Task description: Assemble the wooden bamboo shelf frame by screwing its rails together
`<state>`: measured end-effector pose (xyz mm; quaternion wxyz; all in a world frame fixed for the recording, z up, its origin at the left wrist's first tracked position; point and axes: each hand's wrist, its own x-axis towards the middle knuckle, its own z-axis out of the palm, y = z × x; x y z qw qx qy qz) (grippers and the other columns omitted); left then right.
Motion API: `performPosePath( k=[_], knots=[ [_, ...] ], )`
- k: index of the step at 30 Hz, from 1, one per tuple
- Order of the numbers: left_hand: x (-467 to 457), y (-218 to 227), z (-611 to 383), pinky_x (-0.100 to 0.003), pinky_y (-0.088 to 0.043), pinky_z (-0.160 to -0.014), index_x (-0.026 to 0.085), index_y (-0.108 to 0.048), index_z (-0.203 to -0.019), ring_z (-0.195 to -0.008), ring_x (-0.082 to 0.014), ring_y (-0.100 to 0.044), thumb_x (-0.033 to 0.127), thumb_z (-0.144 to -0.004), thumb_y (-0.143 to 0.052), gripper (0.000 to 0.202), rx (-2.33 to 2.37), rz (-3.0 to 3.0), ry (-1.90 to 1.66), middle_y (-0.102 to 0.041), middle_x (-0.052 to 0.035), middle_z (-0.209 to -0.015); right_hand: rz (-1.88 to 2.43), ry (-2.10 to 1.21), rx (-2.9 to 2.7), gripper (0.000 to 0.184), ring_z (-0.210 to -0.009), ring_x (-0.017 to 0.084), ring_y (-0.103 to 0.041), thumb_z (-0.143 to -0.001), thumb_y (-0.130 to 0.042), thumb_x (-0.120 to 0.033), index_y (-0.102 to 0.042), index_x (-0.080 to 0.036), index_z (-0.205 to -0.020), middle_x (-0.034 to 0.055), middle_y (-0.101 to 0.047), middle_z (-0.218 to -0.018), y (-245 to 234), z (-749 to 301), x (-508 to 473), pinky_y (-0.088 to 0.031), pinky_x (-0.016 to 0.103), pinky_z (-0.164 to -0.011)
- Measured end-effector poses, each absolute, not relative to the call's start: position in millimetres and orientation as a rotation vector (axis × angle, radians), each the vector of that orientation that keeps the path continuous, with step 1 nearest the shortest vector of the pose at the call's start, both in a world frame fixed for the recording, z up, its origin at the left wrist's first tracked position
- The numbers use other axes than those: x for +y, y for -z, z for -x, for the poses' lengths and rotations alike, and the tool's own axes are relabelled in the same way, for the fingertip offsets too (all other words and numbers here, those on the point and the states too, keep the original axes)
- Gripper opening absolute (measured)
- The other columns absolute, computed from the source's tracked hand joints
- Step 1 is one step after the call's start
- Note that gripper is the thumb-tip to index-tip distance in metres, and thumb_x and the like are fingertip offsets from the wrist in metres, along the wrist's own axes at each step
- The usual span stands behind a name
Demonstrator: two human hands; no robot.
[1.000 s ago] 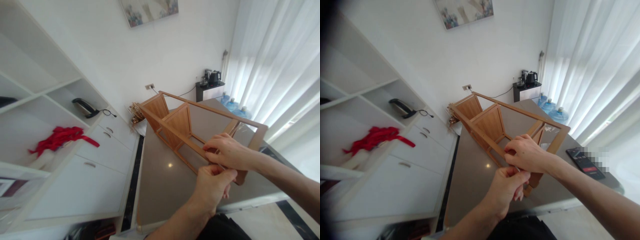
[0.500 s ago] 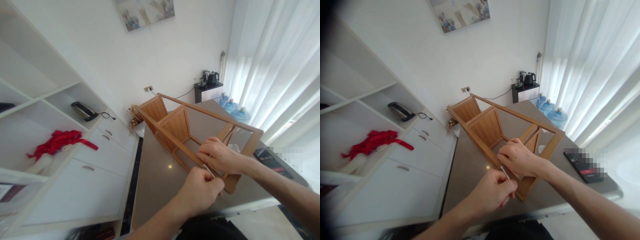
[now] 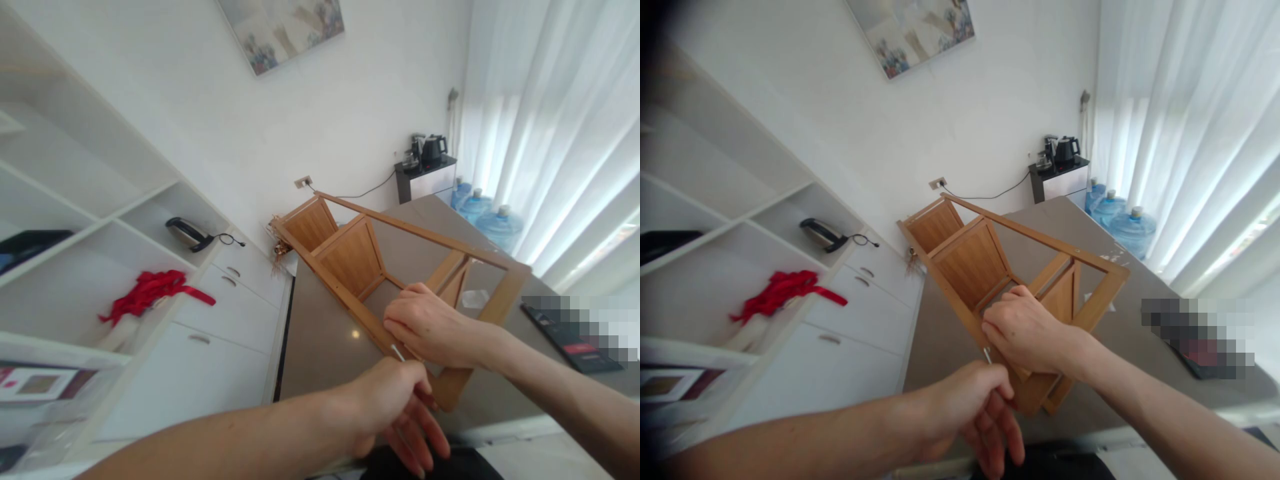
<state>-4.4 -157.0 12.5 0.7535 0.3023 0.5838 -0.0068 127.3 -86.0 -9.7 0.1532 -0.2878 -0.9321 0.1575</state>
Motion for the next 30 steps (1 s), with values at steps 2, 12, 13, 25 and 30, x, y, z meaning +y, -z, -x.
performPosePath(
  k=[2,12,13,25,30],
  knots=[
    [-161,-7,2,-0.025,-0.041,-0.047,0.013,-0.054,-0.054,-0.039,-0.013,-0.05,0.033,-0.063,-0.035,0.029,1.297,-0.637,-0.066,-0.061,-0.0089,-0.055,0.851,-0.448,-2.675,0.034,-0.068,0.012,-0.046,-0.094,-0.035,-0.02,-0.052,-0.017,-0.064,-0.0003,-0.06,-0.066,9,-127,-85,-0.028,0.032,-0.082],
    [-162,1,-10,-0.02,-0.034,-0.038,0.014,-0.054,-0.068,-0.034,-0.0105,-0.048,0.033,-0.055,-0.044,0.025,1.289,-0.611,-0.302,-0.06,-0.0054,-0.052,0.825,-0.46,-2.722,0.031,-0.068,0.015,-0.046,-0.093,-0.037,-0.018,-0.055,-0.018,-0.067,0.0025,-0.062,-0.07,11,-130,-80,-0.027,0.033,-0.076],
    [-162,2,-10,-0.02,-0.035,-0.038,0.013,-0.053,-0.065,-0.035,-0.0103,-0.048,0.032,-0.054,-0.044,0.024,1.282,-0.614,-0.291,-0.06,-0.0052,-0.052,0.808,-0.455,-2.725,0.031,-0.068,0.015,-0.046,-0.093,-0.038,-0.018,-0.055,-0.018,-0.067,0.0024,-0.062,-0.07,11,-131,-80,-0.026,0.033,-0.076],
    [-152,-6,-5,-0.02,-0.036,-0.045,0.012,-0.057,-0.062,-0.045,-0.0106,-0.049,0.024,-0.05,-0.036,0.028,1.287,-0.633,-0.075,-0.059,-0.005,-0.057,0.686,-0.395,-2.764,0.02,-0.067,0.016,-0.044,-0.088,-0.047,-0.015,-0.056,-0.018,-0.069,0.0024,-0.059,-0.071,16,-134,-75,-0.024,0.035,-0.073],
    [-149,-3,-2,-0.019,-0.028,-0.044,0.012,-0.057,-0.062,-0.043,-0.0085,-0.042,0.022,-0.049,-0.036,0.026,1.251,-0.616,-0.048,-0.055,-0.0027,-0.054,0.689,-0.39,-2.771,0.018,-0.068,0.017,-0.044,-0.085,-0.049,-0.014,-0.056,-0.018,-0.069,0.0027,-0.059,-0.072,15,-134,-77,-0.023,0.035,-0.073]
  ],
)
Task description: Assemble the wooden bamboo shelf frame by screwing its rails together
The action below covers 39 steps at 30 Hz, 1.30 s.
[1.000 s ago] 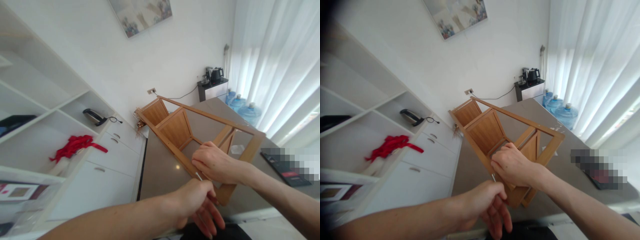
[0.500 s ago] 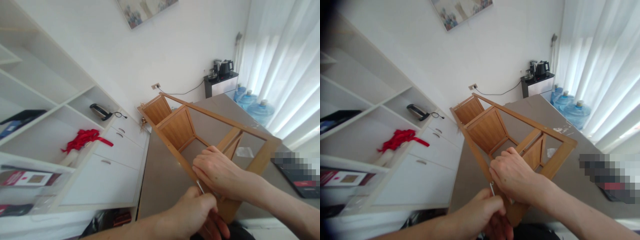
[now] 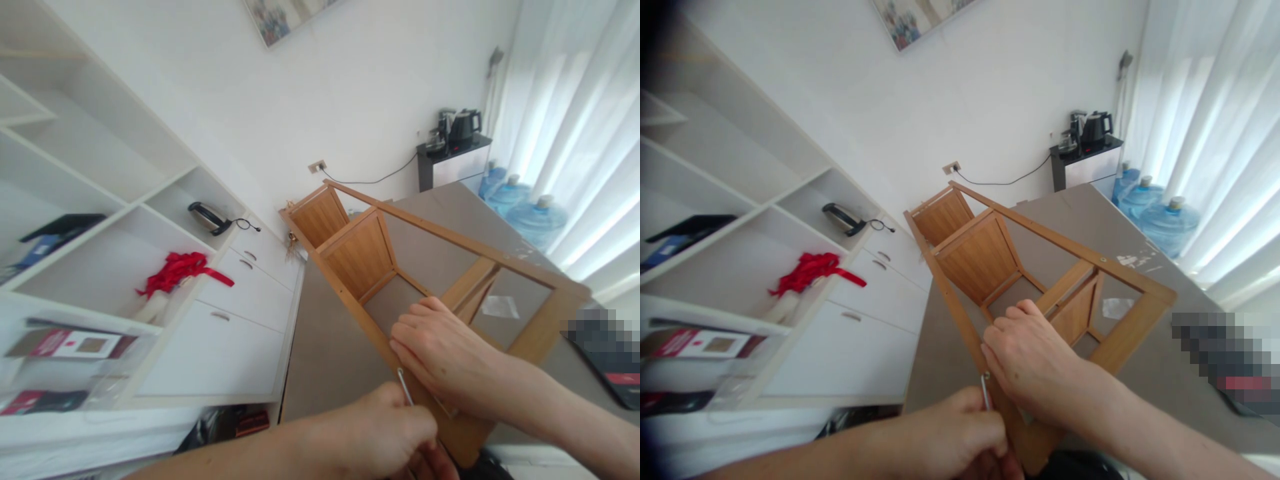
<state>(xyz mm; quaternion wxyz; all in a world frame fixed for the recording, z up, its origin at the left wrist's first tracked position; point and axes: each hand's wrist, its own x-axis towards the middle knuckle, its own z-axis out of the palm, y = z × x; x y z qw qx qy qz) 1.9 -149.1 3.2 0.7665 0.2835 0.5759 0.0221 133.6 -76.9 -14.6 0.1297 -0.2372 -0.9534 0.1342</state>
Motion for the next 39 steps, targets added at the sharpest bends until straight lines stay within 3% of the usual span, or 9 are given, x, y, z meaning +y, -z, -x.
performPosePath(
  k=[15,23,28,33,39],
  knots=[
    [-153,6,5,-0.021,-0.023,-0.044,0.014,-0.058,-0.049,-0.042,-0.0086,-0.03,0.019,-0.041,-0.033,0.027,1.218,-0.656,-0.067,-0.043,0.0009,-0.045,0.647,-0.421,-2.758,0.019,-0.07,0.017,-0.044,-0.085,-0.049,-0.014,-0.057,-0.018,-0.068,0.0037,-0.058,-0.071,16,-134,-75,-0.024,0.035,-0.074],
    [-153,14,13,-0.022,-0.034,-0.051,0.014,-0.058,-0.049,-0.044,-0.0082,-0.032,0.018,-0.041,-0.036,0.024,1.106,-0.646,-0.116,-0.047,0.0009,-0.047,0.692,-0.439,-2.756,0.022,-0.069,0.017,-0.046,-0.087,-0.046,-0.015,-0.056,-0.018,-0.068,0.0034,-0.059,-0.071,14,-133,-76,-0.026,0.035,-0.075],
    [-152,16,14,-0.021,-0.037,-0.053,0.014,-0.058,-0.051,-0.048,-0.008,-0.035,0.017,-0.046,-0.043,0.016,1.031,-0.629,-0.161,-0.051,0.0005,-0.051,0.758,-0.566,-2.644,0.027,-0.068,0.016,-0.05,-0.09,-0.044,-0.015,-0.057,-0.018,-0.067,0.0022,-0.059,-0.068,19,-133,-74,-0.031,0.035,-0.078],
    [-155,14,11,-0.024,-0.044,-0.058,0.014,-0.059,-0.053,-0.05,-0.0105,-0.047,0.021,-0.053,-0.048,0.013,1.058,-0.7,-0.273,-0.056,-0.0006,-0.055,0.699,-0.738,-2.437,0.02,-0.087,0.016,-0.055,-0.091,-0.045,-0.017,-0.064,-0.022,-0.087,0.0045,-0.063,-0.096,5,-145,-77,-0.04,0.032,-0.081],
    [-154,7,30,-0.027,-0.045,-0.062,0.015,-0.057,-0.057,-0.049,-0.0117,-0.052,0.033,-0.07,-0.05,0.023,0.956,-0.78,-0.305,-0.055,-0.0002,-0.052,0.463,-0.833,-2.646,0.025,-0.077,0.014,-0.054,-0.094,-0.045,-0.022,-0.063,-0.022,-0.077,0.0034,-0.059,-0.083,-5,-147,-84,-0.042,0.028,-0.069]
  ],
)
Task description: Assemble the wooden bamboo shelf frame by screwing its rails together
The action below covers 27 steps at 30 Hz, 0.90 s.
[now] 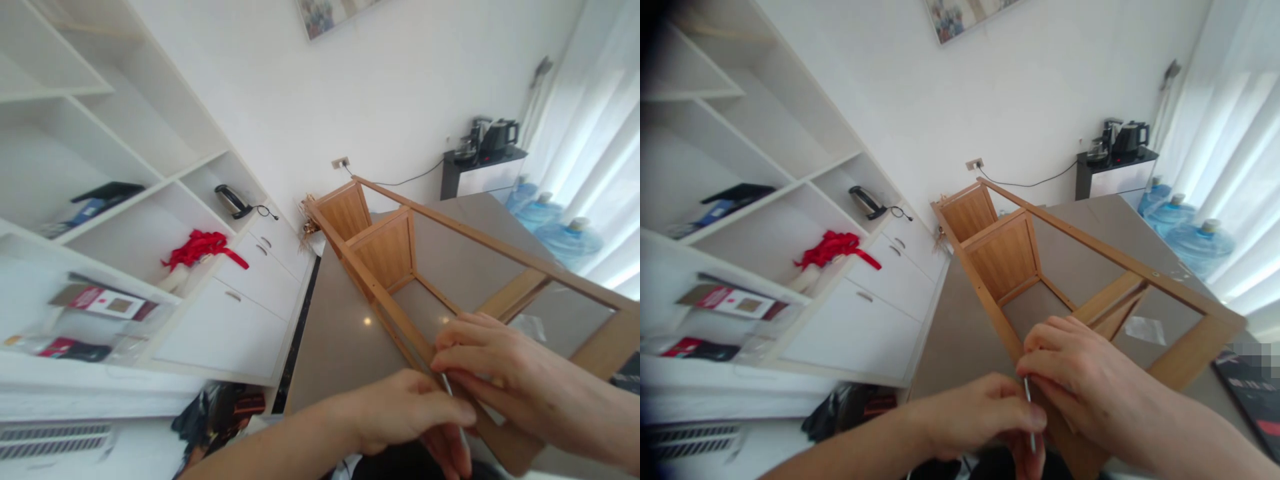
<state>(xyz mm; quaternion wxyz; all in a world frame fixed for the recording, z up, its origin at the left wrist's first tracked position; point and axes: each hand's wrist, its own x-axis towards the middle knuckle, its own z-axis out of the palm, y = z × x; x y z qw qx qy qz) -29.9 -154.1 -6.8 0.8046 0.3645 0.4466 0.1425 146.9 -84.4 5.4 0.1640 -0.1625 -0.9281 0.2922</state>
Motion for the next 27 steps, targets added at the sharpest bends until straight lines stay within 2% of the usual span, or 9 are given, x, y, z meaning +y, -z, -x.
performPosePath(
  k=[3,9,12,15,19,21,25,27],
  knots=[
    [-146,1,48,-0.028,-0.044,-0.062,0.014,-0.057,-0.063,-0.05,-0.0116,-0.052,0.038,-0.075,-0.053,0.027,1.0,-0.852,-0.352,-0.056,0.0,-0.054,0.451,-0.802,-2.643,0.024,-0.079,0.014,-0.054,-0.094,-0.044,-0.021,-0.063,-0.023,-0.08,0.003,-0.06,-0.085,-1,-144,-86,-0.043,0.027,-0.07],
    [-114,11,76,-0.028,-0.045,-0.064,0.011,-0.06,-0.075,-0.06,-0.0132,-0.057,0.046,-0.079,-0.056,0.035,1.43,-1.026,-0.676,-0.061,-0.0022,-0.063,0.513,-0.656,-2.624,0.019,-0.082,0.015,-0.056,-0.093,-0.046,-0.022,-0.065,-0.025,-0.089,0.004,-0.062,-0.088,4,-141,-89,-0.045,0.028,-0.072],
    [-104,24,76,-0.027,-0.047,-0.063,0.01,-0.061,-0.085,-0.058,-0.0118,-0.056,0.041,-0.076,-0.061,0.032,1.351,-0.84,-0.835,-0.06,-0.0006,-0.064,0.49,-0.611,-2.636,0.021,-0.079,0.016,-0.056,-0.093,-0.045,-0.021,-0.064,-0.024,-0.085,0.0045,-0.063,-0.086,2,-140,-91,-0.045,0.03,-0.072],
    [-102,33,73,-0.027,-0.047,-0.061,0.011,-0.06,-0.084,-0.056,-0.0111,-0.056,0.038,-0.075,-0.063,0.029,1.244,-0.753,-0.916,-0.06,0.0001,-0.065,0.428,-0.61,-2.658,0.021,-0.079,0.016,-0.057,-0.092,-0.045,-0.018,-0.063,-0.024,-0.083,0.0049,-0.064,-0.088,-7,-145,-91,-0.046,0.03,-0.072],
    [-102,40,73,-0.026,-0.047,-0.06,0.012,-0.06,-0.08,-0.056,-0.0113,-0.056,0.041,-0.072,-0.068,0.031,1.181,-0.743,-0.954,-0.062,-0.0013,-0.067,0.567,-0.486,-2.545,0.015,-0.087,0.017,-0.061,-0.09,-0.05,-0.023,-0.062,-0.025,-0.098,0.0049,-0.065,-0.096,-23,-152,-95,-0.049,0.027,-0.074],
    [-102,46,75,-0.026,-0.047,-0.062,0.012,-0.061,-0.08,-0.06,-0.012,-0.058,0.043,-0.069,-0.072,0.035,1.105,-0.723,-0.979,-0.063,-0.0026,-0.07,0.751,-0.382,-2.461,0.015,-0.079,0.016,-0.063,-0.091,-0.047,-0.027,-0.061,-0.025,-0.097,0.0034,-0.066,-0.09,-24,-152,-103,-0.05,0.024,-0.069],
    [-102,72,89,-0.028,-0.049,-0.07,0.013,-0.063,-0.088,-0.07,-0.0153,-0.063,0.056,-0.07,-0.069,0.047,0.979,-0.735,-0.925,-0.067,-0.0063,-0.08,0.919,-0.217,-2.396,0.021,-0.056,0.013,-0.061,-0.092,-0.04,-0.029,-0.057,-0.025,-0.081,0.0,-0.064,-0.069,3,-150,-135,-0.046,0.022,-0.048],
    [-98,91,105,-0.032,-0.05,-0.075,0.013,-0.063,-0.091,-0.078,-0.0178,-0.065,0.058,-0.072,-0.067,0.05,1.04,-0.846,-0.854,-0.068,-0.0095,-0.088,0.942,-0.141,-2.379,0.018,-0.056,0.014,-0.061,-0.092,-0.04,-0.03,-0.057,-0.026,-0.087,0.0007,-0.066,-0.073,23,-150,-152,-0.045,0.023,-0.048]
  ],
)
